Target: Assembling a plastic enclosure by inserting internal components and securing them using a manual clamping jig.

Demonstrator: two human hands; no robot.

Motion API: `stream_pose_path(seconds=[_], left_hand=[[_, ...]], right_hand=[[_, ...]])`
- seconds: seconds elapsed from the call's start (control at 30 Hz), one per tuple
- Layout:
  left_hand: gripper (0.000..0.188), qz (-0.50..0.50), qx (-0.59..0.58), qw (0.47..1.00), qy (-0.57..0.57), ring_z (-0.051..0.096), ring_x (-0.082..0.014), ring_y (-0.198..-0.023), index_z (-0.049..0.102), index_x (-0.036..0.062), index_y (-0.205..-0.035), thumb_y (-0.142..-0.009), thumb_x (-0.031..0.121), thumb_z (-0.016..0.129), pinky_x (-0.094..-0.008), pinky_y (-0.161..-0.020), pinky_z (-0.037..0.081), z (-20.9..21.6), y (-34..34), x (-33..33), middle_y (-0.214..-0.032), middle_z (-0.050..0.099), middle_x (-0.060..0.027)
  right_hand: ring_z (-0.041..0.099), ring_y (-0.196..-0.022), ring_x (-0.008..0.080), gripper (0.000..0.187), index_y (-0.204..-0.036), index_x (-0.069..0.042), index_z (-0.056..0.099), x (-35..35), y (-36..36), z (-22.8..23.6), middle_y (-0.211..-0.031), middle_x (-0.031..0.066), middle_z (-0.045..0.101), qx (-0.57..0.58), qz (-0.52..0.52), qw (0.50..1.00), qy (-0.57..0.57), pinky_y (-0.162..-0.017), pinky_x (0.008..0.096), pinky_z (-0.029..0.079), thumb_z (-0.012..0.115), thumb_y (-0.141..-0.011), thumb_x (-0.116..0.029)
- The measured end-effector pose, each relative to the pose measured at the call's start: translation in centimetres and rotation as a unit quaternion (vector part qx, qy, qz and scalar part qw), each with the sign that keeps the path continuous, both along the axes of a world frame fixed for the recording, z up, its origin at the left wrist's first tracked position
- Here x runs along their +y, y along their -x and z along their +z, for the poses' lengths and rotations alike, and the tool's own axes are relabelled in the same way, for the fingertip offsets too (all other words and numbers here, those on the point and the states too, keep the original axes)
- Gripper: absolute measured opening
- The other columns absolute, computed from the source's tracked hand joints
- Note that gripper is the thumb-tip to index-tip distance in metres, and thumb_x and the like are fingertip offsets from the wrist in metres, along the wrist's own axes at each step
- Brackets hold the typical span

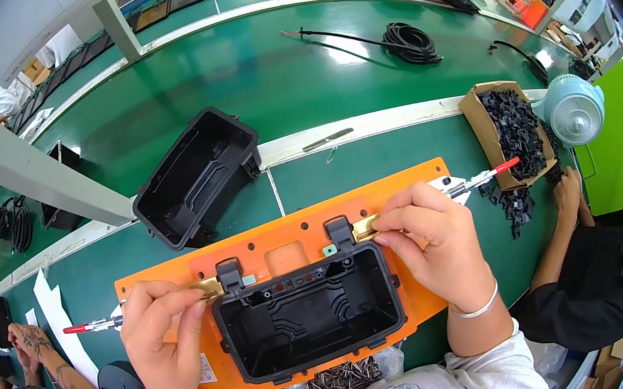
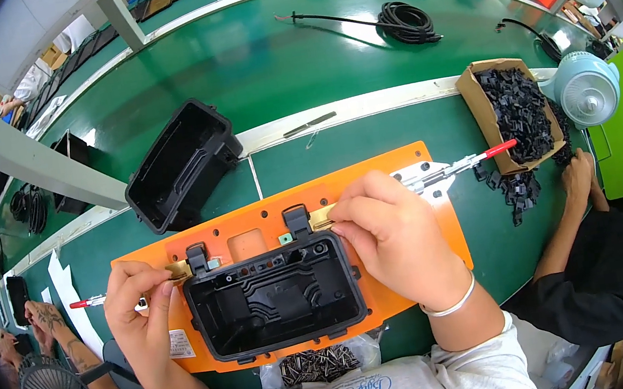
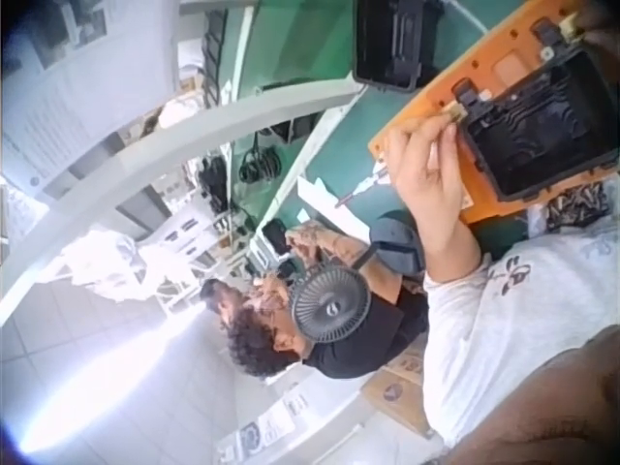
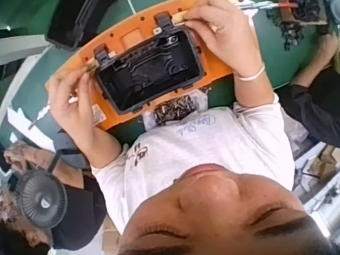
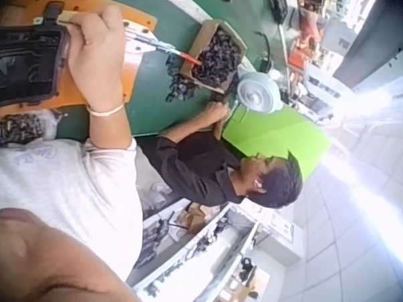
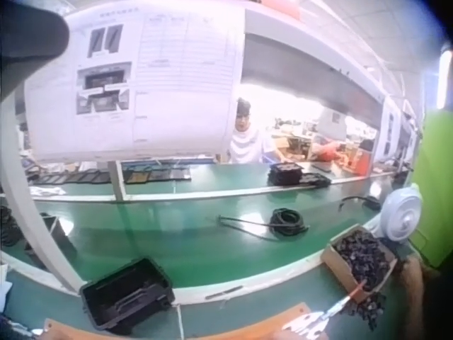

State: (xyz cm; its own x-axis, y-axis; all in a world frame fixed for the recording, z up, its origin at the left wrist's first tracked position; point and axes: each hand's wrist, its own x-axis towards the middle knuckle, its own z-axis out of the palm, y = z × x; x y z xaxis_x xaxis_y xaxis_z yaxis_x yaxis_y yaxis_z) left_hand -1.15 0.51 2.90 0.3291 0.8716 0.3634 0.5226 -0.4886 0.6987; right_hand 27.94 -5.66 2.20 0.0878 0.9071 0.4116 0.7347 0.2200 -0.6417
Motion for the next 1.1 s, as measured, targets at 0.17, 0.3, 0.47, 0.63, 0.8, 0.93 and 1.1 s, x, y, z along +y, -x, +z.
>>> stream_pose_path(seconds=[0.17,0.3,0.47,0.63,0.8,0.93,1.1], left_hand=[[0.016,0.024,0.036,0.999,0.002,0.052,-0.0223,-0.076,0.067,0.0037,-0.085,-0.071,-0.004,0.072,-0.0325,-0.07,0.037,-0.3,-0.3,0.2,-0.081,0.056,-0.0063],[0.014,0.025,0.069,0.997,-0.008,0.052,-0.0228,-0.078,0.067,0.0053,-0.083,-0.072,-0.001,0.073,-0.0336,-0.075,0.034,-0.2,-0.2,0.3,-0.081,0.056,-0.0057],[0.016,0.031,0.159,0.983,-0.09,0.053,-0.0225,-0.08,0.067,0.0057,-0.084,-0.07,0.001,0.073,-0.0367,-0.078,0.034,0.4,-0.2,0.0,-0.084,0.056,-0.0049],[0.016,0.058,0.181,0.978,-0.089,0.053,-0.0224,-0.082,0.068,0.0048,-0.082,-0.067,0.001,0.074,-0.0384,-0.082,0.034,0.7,-1.1,-0.3,-0.088,0.057,-0.0047],[0.018,0.07,0.178,0.978,-0.076,0.054,-0.0229,-0.082,0.069,0.0042,-0.083,-0.066,0.001,0.075,-0.0383,-0.084,0.033,1.0,-0.4,-0.7,-0.089,0.058,-0.0057],[0.024,0.034,0.211,0.972,-0.097,0.055,-0.0242,-0.084,0.071,0.0049,-0.089,-0.066,-0.001,0.073,-0.04,-0.087,0.034,0.8,-0.6,-0.9,-0.091,0.06,-0.0067],[0.023,0.0,0.229,0.965,-0.131,0.057,-0.0267,-0.084,0.07,0.0026,-0.09,-0.068,-0.005,0.066,-0.0419,-0.09,0.037,0.8,-1.5,-0.9,-0.096,0.062,-0.0102]], right_hand=[[0.061,-0.075,0.0267,0.019,-0.086,0.0,0.065,-0.2,-0.2,0.1,-0.084,0.0107,0.058,-0.011,0.009,1.0,0.01,-0.065,0.0337,0.05,0.071,-0.07,0.008],[0.06,-0.075,0.027,0.019,-0.087,0.001,0.064,-0.1,-0.1,0.2,-0.084,0.0112,0.058,-0.013,0.017,1.0,0.007,-0.065,0.0335,0.05,0.071,-0.071,0.008],[0.06,-0.076,0.0275,0.02,-0.087,0.001,0.064,-0.2,0.0,0.2,-0.084,0.0115,0.057,-0.012,0.018,1.0,0.008,-0.066,0.0333,0.05,0.07,-0.07,0.009],[0.061,-0.075,0.0264,0.02,-0.088,0.001,0.064,-0.3,-0.1,0.7,-0.084,0.0114,0.059,-0.002,0.016,1.0,0.027,-0.065,0.0327,0.05,0.071,-0.07,0.008],[0.061,-0.065,0.0169,0.021,-0.09,0.0,0.067,-0.8,-2.1,1.7,-0.082,0.0095,0.063,0.009,-0.053,0.998,-0.032,-0.06,0.0261,0.048,0.073,-0.071,0.005],[0.057,-0.071,0.0073,0.013,-0.094,0.0,0.067,-2.5,-7.8,2.1,-0.085,0.0026,0.063,0.108,-0.258,0.959,-0.042,-0.063,0.0219,0.046,0.071,-0.084,-0.006],[0.058,-0.084,0.0095,0.031,-0.108,0.003,0.063,-4.8,-14.6,1.0,-0.094,0.0062,0.065,0.104,-0.361,0.926,-0.032,-0.072,0.0218,0.047,0.07,-0.089,-0.02]])
